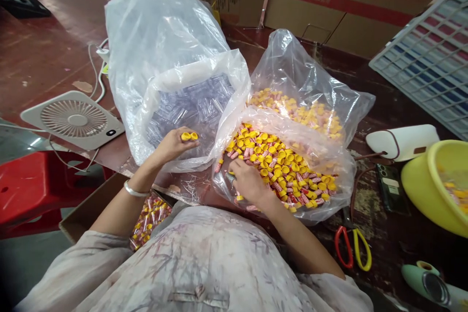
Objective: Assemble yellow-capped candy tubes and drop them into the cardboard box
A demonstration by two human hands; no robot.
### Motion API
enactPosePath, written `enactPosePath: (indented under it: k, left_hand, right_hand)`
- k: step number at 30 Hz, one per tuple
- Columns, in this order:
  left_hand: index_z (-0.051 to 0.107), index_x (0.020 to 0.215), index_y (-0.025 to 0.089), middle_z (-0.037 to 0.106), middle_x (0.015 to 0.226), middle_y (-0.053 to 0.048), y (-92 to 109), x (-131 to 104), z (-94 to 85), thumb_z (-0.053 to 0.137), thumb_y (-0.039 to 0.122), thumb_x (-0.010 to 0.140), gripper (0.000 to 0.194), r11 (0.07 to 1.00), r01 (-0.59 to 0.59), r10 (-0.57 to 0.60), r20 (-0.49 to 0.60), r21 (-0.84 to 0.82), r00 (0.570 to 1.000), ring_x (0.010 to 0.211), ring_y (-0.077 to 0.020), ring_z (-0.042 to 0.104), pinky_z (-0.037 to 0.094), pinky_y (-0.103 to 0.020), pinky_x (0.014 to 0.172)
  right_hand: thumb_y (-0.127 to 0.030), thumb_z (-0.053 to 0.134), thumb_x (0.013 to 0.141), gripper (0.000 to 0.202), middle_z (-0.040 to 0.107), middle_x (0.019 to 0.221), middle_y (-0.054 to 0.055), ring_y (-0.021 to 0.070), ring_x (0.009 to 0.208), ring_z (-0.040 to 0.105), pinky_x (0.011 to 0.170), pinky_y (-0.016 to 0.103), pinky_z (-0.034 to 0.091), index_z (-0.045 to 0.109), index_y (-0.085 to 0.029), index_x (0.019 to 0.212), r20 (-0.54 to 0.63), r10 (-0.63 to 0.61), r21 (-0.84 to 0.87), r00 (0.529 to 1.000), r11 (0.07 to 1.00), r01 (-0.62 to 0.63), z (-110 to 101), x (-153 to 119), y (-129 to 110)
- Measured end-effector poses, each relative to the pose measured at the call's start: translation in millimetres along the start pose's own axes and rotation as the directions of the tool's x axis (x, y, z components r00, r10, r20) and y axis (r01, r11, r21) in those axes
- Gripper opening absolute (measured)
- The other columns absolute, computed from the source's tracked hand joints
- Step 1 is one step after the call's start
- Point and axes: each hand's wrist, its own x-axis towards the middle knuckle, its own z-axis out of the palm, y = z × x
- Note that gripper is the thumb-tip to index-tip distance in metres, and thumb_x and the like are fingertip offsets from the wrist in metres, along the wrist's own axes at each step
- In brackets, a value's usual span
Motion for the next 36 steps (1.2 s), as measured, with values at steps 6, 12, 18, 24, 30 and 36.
enactPosePath:
  k: [6,12,18,24,30,36]
  left_hand:
    - [0.074,0.093,0.015,0.072,0.082,-0.003,38,-40,4.5,0.082,0.043,0.076,0.033,0.798,0.043,0.051,0.138,-0.601,0.989,0.073,-0.0159,0.063,0.047,-0.027,0.068]
    - [0.074,0.085,0.015,0.074,0.082,-0.007,70,-60,28.8,0.077,0.043,0.082,0.028,0.609,0.03,0.026,0.058,-0.793,0.998,0.079,-0.0207,0.069,0.054,-0.034,0.077]
    - [0.078,0.103,0.022,0.08,0.102,-0.01,75,-69,32.6,0.077,0.031,0.084,0.021,0.779,-0.488,0.349,-0.374,-0.394,0.86,0.096,-0.0238,0.073,0.055,-0.041,0.093]
    - [0.077,0.109,0.025,0.081,0.106,-0.01,66,-62,38.0,0.061,0.03,0.096,0.022,0.726,-0.679,0.596,-0.394,-0.107,0.699,0.098,-0.0218,0.074,0.057,-0.038,0.089]
    - [0.077,0.109,0.022,0.078,0.109,-0.011,71,-72,42.2,0.066,0.038,0.092,0.026,0.868,-0.324,0.181,-0.367,-0.377,0.913,0.099,-0.0235,0.071,0.055,-0.036,0.09]
    - [0.071,0.087,0.015,0.071,0.081,-0.003,62,-91,40.2,0.086,0.04,0.073,0.033,0.316,0.254,-0.102,0.233,-0.914,0.967,0.075,-0.0174,0.066,0.055,-0.03,0.076]
  right_hand:
    - [-0.034,0.075,0.086,0.028,0.073,0.11,0.004,0.0207,0.103,0.073,0.093,0.037,0.061,0.066,-0.025,0.111,-0.592,0.153,0.605,0.791,0.733,0.311,-30,10,-7]
    - [-0.038,0.076,0.086,0.026,0.073,0.104,0.004,0.0195,0.096,0.073,0.087,0.035,0.062,0.069,-0.025,0.108,-0.615,0.231,0.684,0.754,0.631,0.365,-37,17,-25]
    - [-0.043,0.083,0.075,0.031,0.073,0.087,0.0,0.0148,0.075,0.069,0.069,0.027,0.061,0.069,-0.023,0.094,-0.285,0.396,0.941,0.873,0.289,0.176,-14,24,-17]
    - [-0.06,0.079,0.077,0.049,0.075,0.102,0.005,0.0201,0.089,0.073,0.081,0.033,0.061,0.07,-0.022,0.108,-0.077,0.069,0.989,0.995,0.131,0.067,-17,14,-23]
    - [-0.046,0.089,0.07,0.071,0.068,0.125,0.009,0.0246,0.114,0.068,0.097,0.036,0.057,0.056,-0.025,0.129,-0.303,0.044,0.846,0.952,0.473,0.247,-20,5,-34]
    - [-0.024,0.072,0.086,0.062,0.061,0.14,0.012,0.0282,0.138,0.051,0.12,0.051,0.039,0.049,-0.024,0.143,-0.396,-0.351,0.252,0.849,0.847,0.468,-17,1,-39]
